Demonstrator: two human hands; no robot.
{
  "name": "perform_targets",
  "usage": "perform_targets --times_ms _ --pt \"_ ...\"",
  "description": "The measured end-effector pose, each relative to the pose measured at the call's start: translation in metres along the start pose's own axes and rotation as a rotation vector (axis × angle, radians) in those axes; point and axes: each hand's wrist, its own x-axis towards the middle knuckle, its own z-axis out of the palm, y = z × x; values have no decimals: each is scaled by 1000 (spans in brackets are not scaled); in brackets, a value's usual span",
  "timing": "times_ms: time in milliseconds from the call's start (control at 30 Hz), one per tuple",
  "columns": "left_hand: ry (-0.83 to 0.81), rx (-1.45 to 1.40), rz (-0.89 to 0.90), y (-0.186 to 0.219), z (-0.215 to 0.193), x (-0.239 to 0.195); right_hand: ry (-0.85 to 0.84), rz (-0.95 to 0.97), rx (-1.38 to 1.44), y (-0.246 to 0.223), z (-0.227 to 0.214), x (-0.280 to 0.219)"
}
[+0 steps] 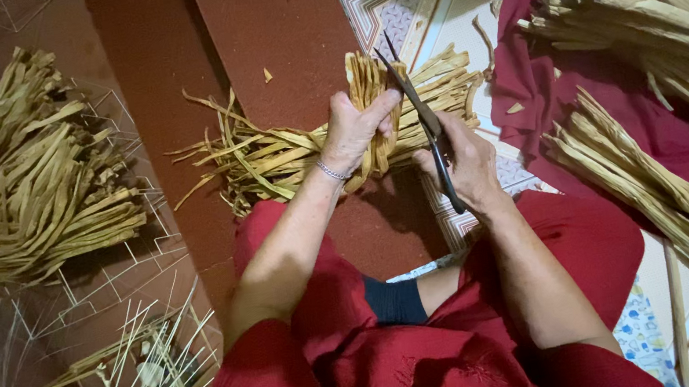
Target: The person sits on the floor and uses scissors to cut dried plant strips into shorter pieces. They repeatedly gather bundles, trim the ends, and place the cut pieces into a pile.
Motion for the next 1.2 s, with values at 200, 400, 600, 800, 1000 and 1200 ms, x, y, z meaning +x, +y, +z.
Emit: perform_targets --times_ms 200,400,600,800,1000,1200 --pt "-19 -87 -8 13 2 -4 27 -88 -15 -7 -4 0" --pt "-20 -131 -49 9 2 -2 -23 38 -135 3 3 -3" --pt "-19 -96 -53 -1 -3 4 87 -25 -181 13 19 -8" --pt "38 33 50 -18 -23 22 313 69 258 43 16 0" --pt "106 582 117 -60 -33 71 462 347 721 46 -10 8" --pt "-101 1131 -114 -93 8 91 453 387 822 44 -20 11"
